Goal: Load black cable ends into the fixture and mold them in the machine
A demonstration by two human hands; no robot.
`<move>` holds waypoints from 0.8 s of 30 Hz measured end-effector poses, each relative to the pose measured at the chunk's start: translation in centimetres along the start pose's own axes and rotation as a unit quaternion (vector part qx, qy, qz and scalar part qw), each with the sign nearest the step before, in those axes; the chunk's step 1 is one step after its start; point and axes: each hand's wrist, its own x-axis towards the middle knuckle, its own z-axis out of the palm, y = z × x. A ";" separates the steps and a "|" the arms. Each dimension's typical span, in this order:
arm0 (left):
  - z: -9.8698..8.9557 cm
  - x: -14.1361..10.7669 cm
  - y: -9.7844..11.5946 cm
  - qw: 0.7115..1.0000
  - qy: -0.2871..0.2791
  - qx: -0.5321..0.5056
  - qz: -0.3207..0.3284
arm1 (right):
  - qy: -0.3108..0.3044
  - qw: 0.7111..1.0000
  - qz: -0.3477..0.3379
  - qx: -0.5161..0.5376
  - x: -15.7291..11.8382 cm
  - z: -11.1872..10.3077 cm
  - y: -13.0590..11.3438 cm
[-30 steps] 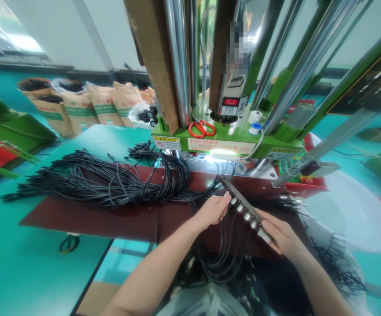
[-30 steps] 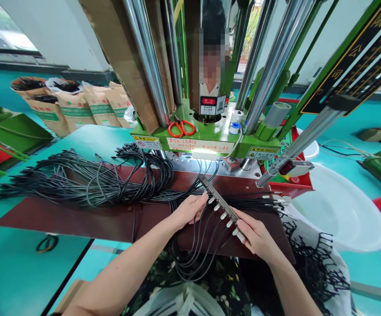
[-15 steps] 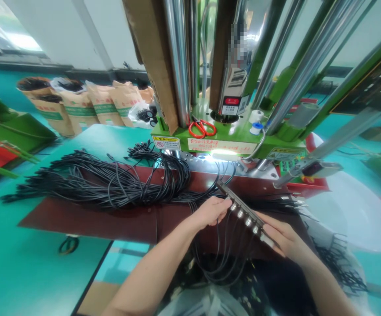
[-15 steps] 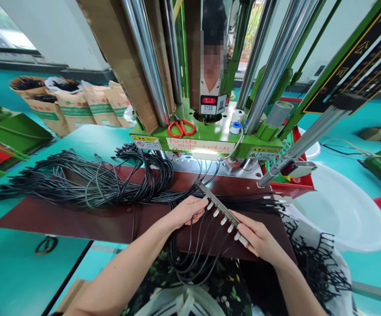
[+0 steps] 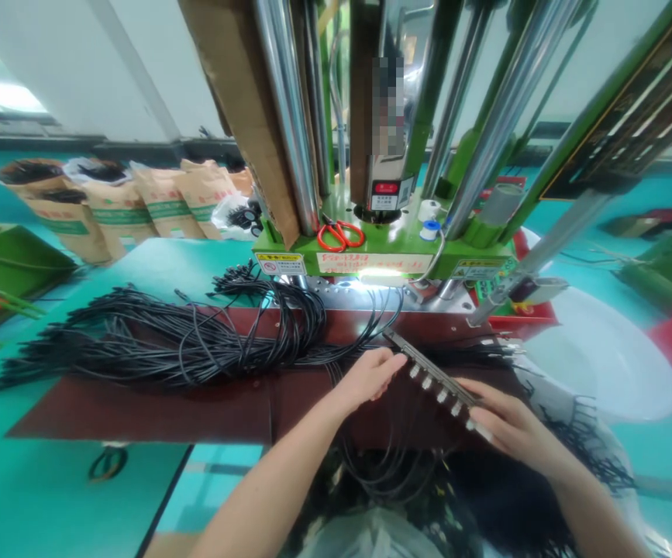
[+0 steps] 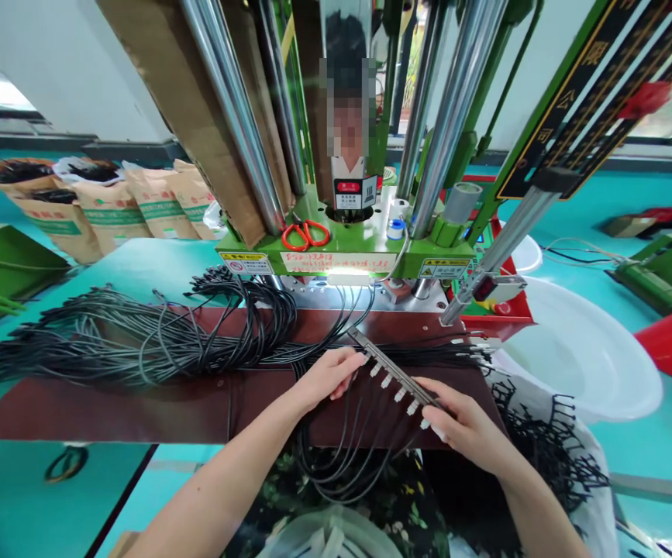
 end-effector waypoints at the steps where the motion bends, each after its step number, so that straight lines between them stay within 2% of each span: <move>1: 0.0 -0.2 0.1 1.000 0.010 -0.002 0.015 | -0.001 1.000 0.001 -0.012 -0.3 -0.7 0.0; 3: 0.0 -0.6 0.4 0.999 0.020 0.000 0.046 | 0.000 0.999 0.021 -0.037 -0.7 -2.4 0.1; 6: -0.3 -1.4 1.1 0.997 0.010 0.009 0.070 | -0.005 0.994 0.086 -0.069 0.0 -4.7 0.1; 9: -0.7 -2.0 1.6 0.997 0.000 0.013 0.076 | -0.035 0.982 0.123 -0.141 2.5 -6.1 -1.2; 11: -1.1 -2.2 1.7 0.997 0.007 0.016 0.078 | -0.080 0.969 0.115 -0.204 5.1 -6.4 -2.6; 12: -1.3 -2.4 1.7 0.997 0.012 0.016 0.080 | -0.103 0.963 0.097 -0.231 6.5 -6.3 -3.2; 14: -1.8 -2.7 1.6 0.996 0.025 0.018 0.082 | -0.136 0.947 0.018 -0.291 9.5 -5.8 -4.2; 17: -2.9 -3.4 1.5 0.995 0.054 0.017 0.080 | -0.149 0.912 -0.110 -0.365 13.3 -4.7 -4.4; 20: -4.3 -3.9 1.5 0.993 0.089 0.010 0.073 | -0.153 0.904 -0.140 -0.374 15.7 -3.6 -3.4; 24: -5.9 -3.4 1.4 0.988 0.137 -0.023 0.072 | -0.131 0.905 -0.151 -0.375 16.1 -3.0 -2.3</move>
